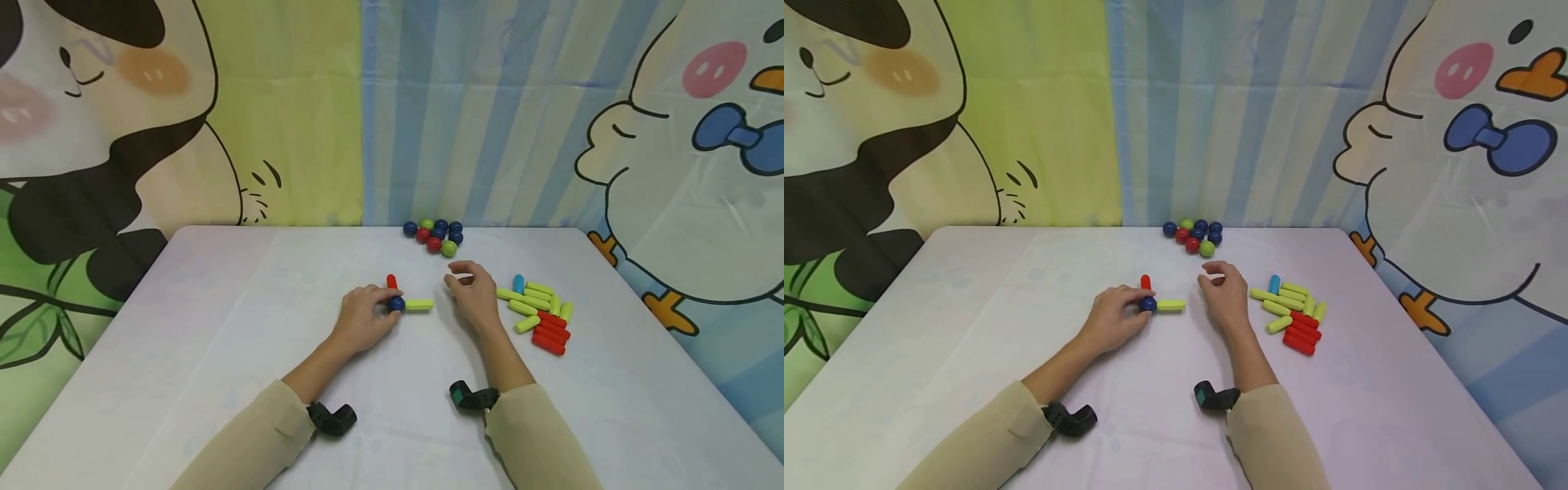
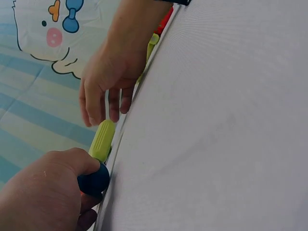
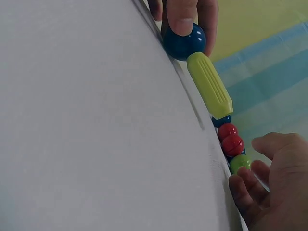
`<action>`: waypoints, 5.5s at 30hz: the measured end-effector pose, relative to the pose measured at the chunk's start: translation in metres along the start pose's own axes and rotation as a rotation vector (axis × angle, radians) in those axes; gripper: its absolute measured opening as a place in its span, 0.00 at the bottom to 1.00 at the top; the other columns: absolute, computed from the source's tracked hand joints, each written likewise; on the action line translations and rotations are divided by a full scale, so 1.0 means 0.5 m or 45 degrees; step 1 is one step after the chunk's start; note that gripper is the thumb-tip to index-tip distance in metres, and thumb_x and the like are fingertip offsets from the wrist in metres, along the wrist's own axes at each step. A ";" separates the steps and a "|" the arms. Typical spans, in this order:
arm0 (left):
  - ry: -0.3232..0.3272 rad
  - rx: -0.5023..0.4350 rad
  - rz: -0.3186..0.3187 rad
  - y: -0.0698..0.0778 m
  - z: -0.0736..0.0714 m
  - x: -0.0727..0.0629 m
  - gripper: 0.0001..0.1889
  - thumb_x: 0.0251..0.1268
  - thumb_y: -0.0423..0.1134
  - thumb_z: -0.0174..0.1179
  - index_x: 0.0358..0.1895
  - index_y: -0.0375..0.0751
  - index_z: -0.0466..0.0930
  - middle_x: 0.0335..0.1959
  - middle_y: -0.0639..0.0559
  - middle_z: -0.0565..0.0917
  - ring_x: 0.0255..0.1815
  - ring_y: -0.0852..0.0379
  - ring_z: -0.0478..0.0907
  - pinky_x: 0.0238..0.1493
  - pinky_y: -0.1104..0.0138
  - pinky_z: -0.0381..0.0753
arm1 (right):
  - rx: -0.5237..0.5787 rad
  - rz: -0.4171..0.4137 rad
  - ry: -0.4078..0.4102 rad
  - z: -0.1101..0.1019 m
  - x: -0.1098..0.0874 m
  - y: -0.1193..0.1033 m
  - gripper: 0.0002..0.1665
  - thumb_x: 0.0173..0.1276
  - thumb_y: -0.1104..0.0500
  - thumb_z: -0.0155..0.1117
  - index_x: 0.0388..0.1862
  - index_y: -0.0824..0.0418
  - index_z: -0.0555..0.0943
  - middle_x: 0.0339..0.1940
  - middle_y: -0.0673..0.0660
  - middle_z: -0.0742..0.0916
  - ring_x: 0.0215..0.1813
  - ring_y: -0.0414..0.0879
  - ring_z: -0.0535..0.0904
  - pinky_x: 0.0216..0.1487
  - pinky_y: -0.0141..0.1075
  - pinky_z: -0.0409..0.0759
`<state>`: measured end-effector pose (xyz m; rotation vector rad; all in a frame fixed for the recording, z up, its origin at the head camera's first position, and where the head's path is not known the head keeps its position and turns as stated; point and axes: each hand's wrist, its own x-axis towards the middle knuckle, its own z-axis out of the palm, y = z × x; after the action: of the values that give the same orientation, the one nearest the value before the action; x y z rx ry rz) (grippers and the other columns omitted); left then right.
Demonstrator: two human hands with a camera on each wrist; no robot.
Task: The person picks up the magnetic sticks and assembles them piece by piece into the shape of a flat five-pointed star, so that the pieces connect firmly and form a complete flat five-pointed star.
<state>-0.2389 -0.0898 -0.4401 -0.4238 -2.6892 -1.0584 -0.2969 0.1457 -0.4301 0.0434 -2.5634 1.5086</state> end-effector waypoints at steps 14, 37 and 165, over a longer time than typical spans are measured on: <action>0.011 0.000 -0.014 -0.005 0.017 -0.002 0.18 0.63 0.41 0.69 0.57 0.52 0.88 0.51 0.51 0.89 0.57 0.47 0.82 0.64 0.47 0.73 | -0.327 0.053 0.075 0.031 0.072 0.020 0.37 0.72 0.54 0.64 0.79 0.51 0.67 0.62 0.61 0.80 0.60 0.60 0.78 0.64 0.55 0.75; 0.010 0.001 -0.023 -0.004 0.008 0.002 0.18 0.64 0.42 0.68 0.58 0.53 0.88 0.52 0.51 0.88 0.58 0.47 0.81 0.67 0.46 0.70 | -0.394 0.220 -0.023 0.029 0.128 0.006 0.29 0.74 0.50 0.64 0.71 0.53 0.72 0.41 0.59 0.81 0.42 0.53 0.74 0.42 0.41 0.72; 0.008 -0.035 -0.053 -0.005 0.005 -0.001 0.19 0.63 0.41 0.68 0.58 0.52 0.88 0.51 0.50 0.88 0.57 0.47 0.80 0.67 0.46 0.70 | -0.774 0.125 -0.309 -0.192 0.002 0.024 0.21 0.75 0.58 0.60 0.61 0.68 0.78 0.55 0.70 0.78 0.51 0.61 0.75 0.53 0.54 0.78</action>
<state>-0.2398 -0.0898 -0.4438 -0.3698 -2.6918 -1.1071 -0.2867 0.2353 -0.3946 0.0253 -3.1462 0.7238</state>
